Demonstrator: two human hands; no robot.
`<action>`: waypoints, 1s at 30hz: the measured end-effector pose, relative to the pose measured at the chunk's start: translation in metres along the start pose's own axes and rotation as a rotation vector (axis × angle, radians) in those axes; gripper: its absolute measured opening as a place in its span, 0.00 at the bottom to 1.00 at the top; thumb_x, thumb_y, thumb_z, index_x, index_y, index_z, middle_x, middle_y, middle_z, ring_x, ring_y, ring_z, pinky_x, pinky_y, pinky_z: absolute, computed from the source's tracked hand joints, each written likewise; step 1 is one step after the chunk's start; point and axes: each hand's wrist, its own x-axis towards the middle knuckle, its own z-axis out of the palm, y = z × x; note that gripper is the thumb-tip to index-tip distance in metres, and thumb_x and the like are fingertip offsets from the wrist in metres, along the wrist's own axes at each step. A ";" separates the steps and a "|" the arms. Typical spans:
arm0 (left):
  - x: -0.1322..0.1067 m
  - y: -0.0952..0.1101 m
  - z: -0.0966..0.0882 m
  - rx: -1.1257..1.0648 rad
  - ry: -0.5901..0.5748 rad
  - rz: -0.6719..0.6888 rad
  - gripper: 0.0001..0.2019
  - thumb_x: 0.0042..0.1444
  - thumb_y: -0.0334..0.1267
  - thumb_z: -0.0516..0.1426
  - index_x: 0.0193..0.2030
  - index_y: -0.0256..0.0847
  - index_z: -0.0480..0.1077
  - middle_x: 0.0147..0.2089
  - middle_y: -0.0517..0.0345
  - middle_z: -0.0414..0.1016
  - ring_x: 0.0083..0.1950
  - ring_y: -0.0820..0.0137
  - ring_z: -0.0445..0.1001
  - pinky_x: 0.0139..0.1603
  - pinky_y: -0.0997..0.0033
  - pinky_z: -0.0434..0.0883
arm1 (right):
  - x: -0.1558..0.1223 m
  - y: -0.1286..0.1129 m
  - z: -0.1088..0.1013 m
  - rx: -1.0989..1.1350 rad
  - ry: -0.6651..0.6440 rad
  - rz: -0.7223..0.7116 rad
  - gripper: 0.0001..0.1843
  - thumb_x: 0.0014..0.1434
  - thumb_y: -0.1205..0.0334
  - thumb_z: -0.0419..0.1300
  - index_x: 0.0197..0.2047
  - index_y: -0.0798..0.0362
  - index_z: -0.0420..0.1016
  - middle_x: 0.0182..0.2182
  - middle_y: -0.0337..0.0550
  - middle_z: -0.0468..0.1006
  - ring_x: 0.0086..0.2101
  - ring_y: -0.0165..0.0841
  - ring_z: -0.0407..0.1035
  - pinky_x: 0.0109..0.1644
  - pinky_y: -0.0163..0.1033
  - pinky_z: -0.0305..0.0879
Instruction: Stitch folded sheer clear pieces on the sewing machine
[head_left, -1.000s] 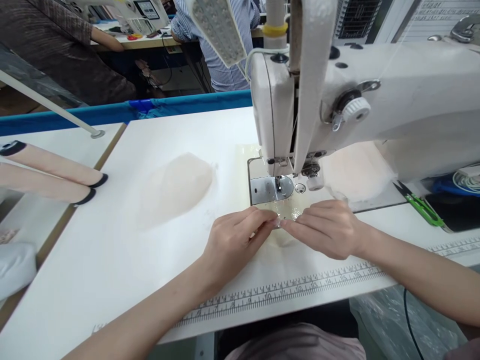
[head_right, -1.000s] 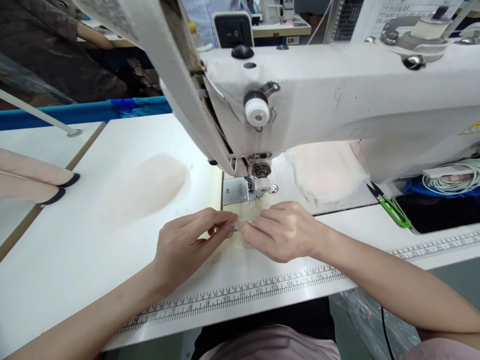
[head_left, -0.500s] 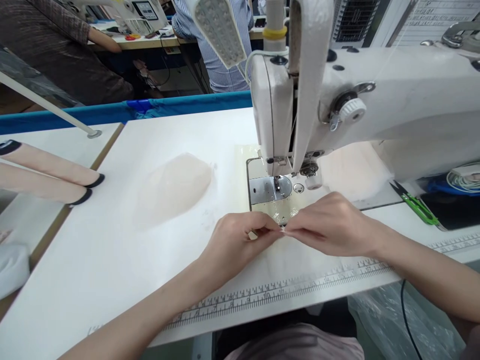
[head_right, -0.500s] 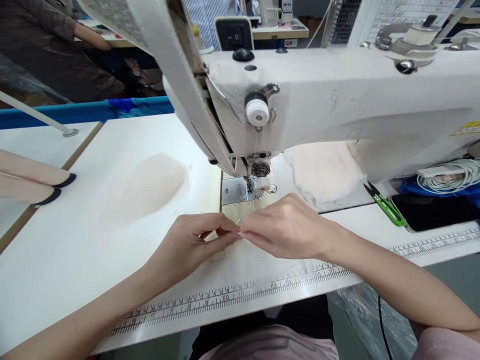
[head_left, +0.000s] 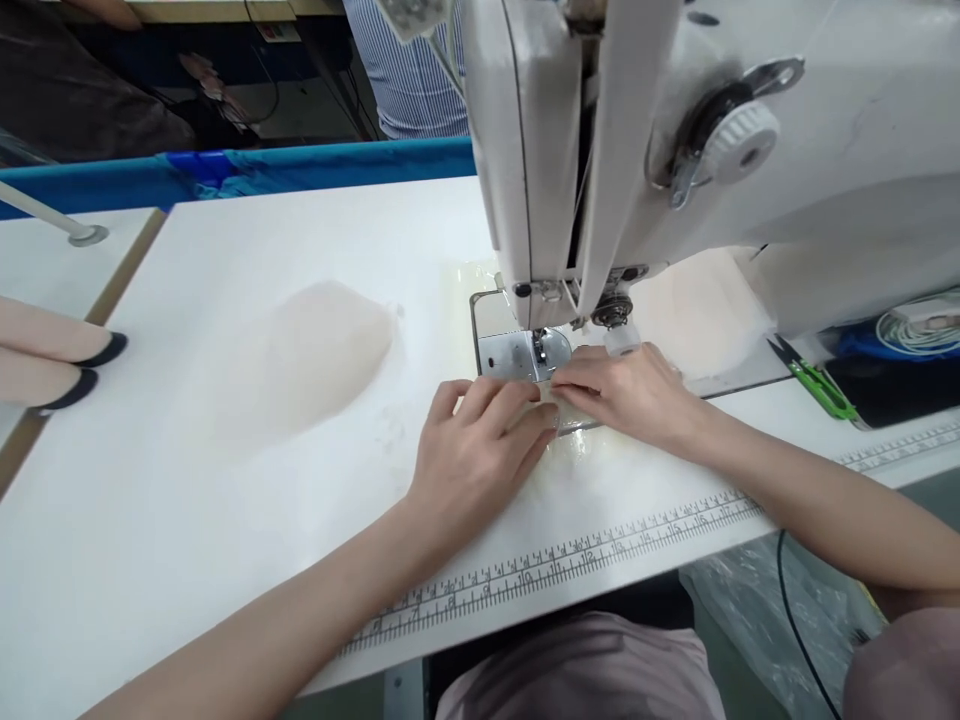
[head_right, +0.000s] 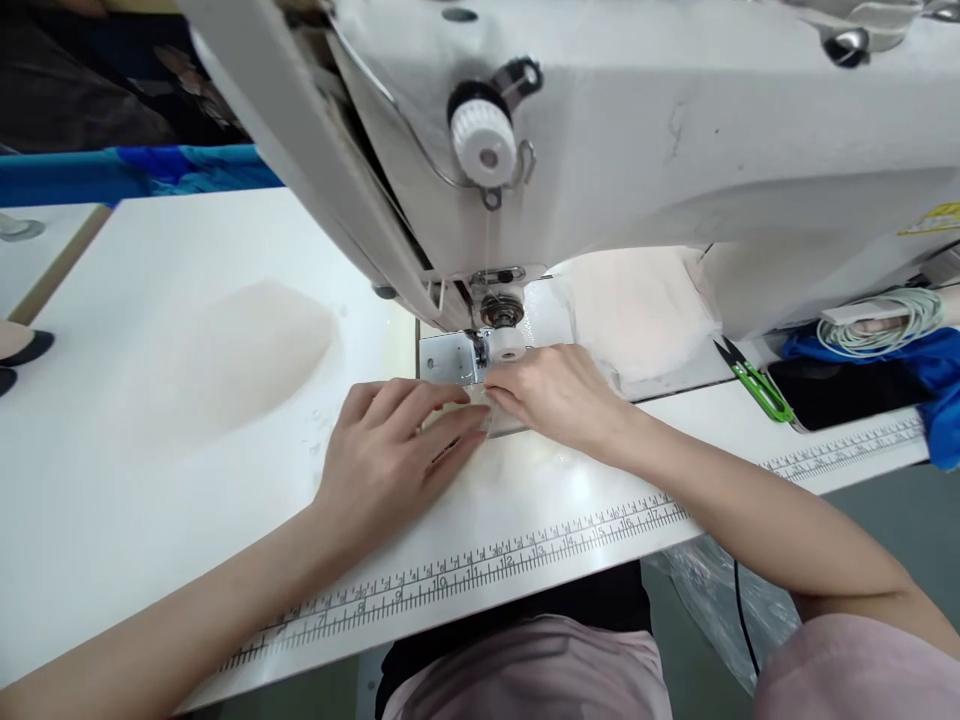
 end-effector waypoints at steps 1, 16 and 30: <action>-0.001 0.001 -0.001 0.032 0.027 0.058 0.07 0.59 0.30 0.59 0.43 0.42 0.73 0.44 0.58 0.80 0.42 0.64 0.74 0.41 0.61 0.63 | 0.001 0.001 0.001 -0.054 0.000 -0.011 0.13 0.65 0.60 0.53 0.36 0.50 0.79 0.30 0.38 0.79 0.26 0.28 0.67 0.24 0.36 0.42; 0.000 0.000 -0.002 -0.003 -0.104 -0.008 0.14 0.63 0.33 0.55 0.55 0.42 0.70 0.56 0.56 0.74 0.55 0.58 0.73 0.44 0.55 0.63 | -0.013 -0.007 0.008 -0.457 0.145 -0.126 0.14 0.66 0.69 0.50 0.48 0.59 0.75 0.44 0.49 0.79 0.47 0.38 0.67 0.39 0.41 0.59; 0.001 0.005 -0.003 0.088 -0.132 -0.028 0.13 0.65 0.35 0.53 0.55 0.40 0.70 0.56 0.51 0.75 0.55 0.59 0.73 0.44 0.55 0.63 | -0.006 0.000 0.008 -0.462 0.130 -0.090 0.19 0.70 0.61 0.45 0.55 0.56 0.73 0.48 0.51 0.77 0.49 0.41 0.65 0.52 0.47 0.55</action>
